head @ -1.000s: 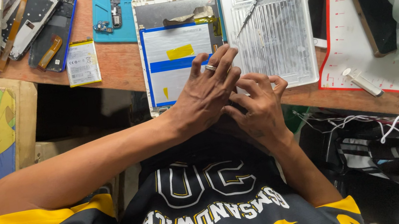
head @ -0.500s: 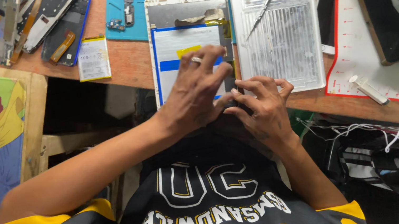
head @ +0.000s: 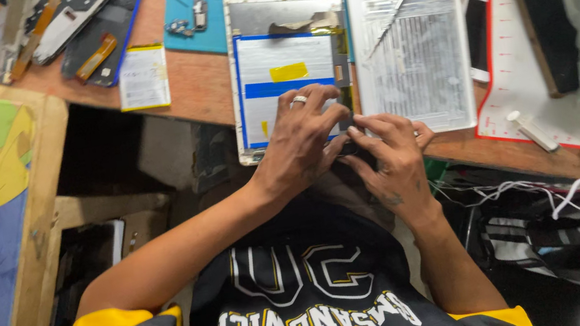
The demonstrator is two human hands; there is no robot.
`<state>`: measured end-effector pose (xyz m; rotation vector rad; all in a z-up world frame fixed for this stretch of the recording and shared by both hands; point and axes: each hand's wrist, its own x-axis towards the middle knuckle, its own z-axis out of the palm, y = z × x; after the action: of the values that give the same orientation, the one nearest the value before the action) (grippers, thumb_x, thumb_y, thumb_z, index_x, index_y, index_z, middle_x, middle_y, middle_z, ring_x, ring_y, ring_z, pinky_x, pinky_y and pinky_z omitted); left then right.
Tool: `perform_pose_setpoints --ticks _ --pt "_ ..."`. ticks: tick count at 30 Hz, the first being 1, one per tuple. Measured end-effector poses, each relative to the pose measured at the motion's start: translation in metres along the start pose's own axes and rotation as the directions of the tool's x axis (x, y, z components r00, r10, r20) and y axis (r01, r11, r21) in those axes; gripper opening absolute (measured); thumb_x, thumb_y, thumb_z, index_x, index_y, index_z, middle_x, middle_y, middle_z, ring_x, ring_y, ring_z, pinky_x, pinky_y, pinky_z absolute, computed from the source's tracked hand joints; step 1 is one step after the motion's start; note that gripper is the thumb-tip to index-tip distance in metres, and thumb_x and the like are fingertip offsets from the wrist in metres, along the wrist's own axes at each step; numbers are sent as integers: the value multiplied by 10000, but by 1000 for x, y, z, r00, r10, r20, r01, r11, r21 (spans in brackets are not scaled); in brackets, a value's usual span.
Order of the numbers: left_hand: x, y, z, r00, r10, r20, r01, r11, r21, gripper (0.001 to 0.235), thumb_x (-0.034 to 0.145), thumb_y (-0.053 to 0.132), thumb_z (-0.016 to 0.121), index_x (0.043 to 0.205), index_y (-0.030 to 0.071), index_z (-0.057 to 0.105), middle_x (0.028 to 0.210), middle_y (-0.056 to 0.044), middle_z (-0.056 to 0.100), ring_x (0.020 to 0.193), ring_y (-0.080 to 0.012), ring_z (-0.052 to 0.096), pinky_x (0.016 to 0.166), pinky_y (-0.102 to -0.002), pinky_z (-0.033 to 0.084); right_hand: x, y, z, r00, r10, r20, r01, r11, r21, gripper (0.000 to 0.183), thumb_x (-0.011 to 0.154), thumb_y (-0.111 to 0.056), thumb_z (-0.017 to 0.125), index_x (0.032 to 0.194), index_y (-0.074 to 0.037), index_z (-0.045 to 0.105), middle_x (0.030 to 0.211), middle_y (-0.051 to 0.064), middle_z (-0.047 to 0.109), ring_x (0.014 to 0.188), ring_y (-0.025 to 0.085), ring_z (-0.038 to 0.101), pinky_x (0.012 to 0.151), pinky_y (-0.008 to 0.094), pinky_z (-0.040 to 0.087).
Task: The person disassembles a tablet by removing screws and detaching internal components. They use a screwdriver and tweezers to carefully lift and separate the motherboard and ribbon cables from the device frame.
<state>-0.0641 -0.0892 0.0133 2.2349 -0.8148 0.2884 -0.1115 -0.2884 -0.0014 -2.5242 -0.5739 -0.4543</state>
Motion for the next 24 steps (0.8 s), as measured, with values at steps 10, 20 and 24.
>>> perform_pose_setpoints --ticks 10,20,24 --pt "-6 9 24 996 -47 -72 43 997 -59 329 811 55 700 1135 49 645 1308 -161 575 1313 -305 526 1124 -477 322 0 2 -7 996 26 88 -31 998 53 499 735 -194 882 1193 -66 729 1318 58 657 1287 262 532 1077 465 266" --pt "-4 14 13 992 -78 -101 76 997 -29 339 775 72 712 1108 51 651 1356 -192 543 1366 -357 466 1129 -483 307 -1 -1 -2 999 20 31 -21 1000 21 433 782 -185 868 1185 -89 742 1332 31 674 1290 241 548 1100 451 276" --pt "-20 3 -7 956 -199 -217 182 979 -96 237 877 133 742 1091 55 674 1354 -176 581 1355 -337 506 1129 -463 335 9 4 -18 995 30 92 -42 991 130 441 772 -257 884 1153 -92 737 1301 52 682 1240 247 593 1069 432 315"
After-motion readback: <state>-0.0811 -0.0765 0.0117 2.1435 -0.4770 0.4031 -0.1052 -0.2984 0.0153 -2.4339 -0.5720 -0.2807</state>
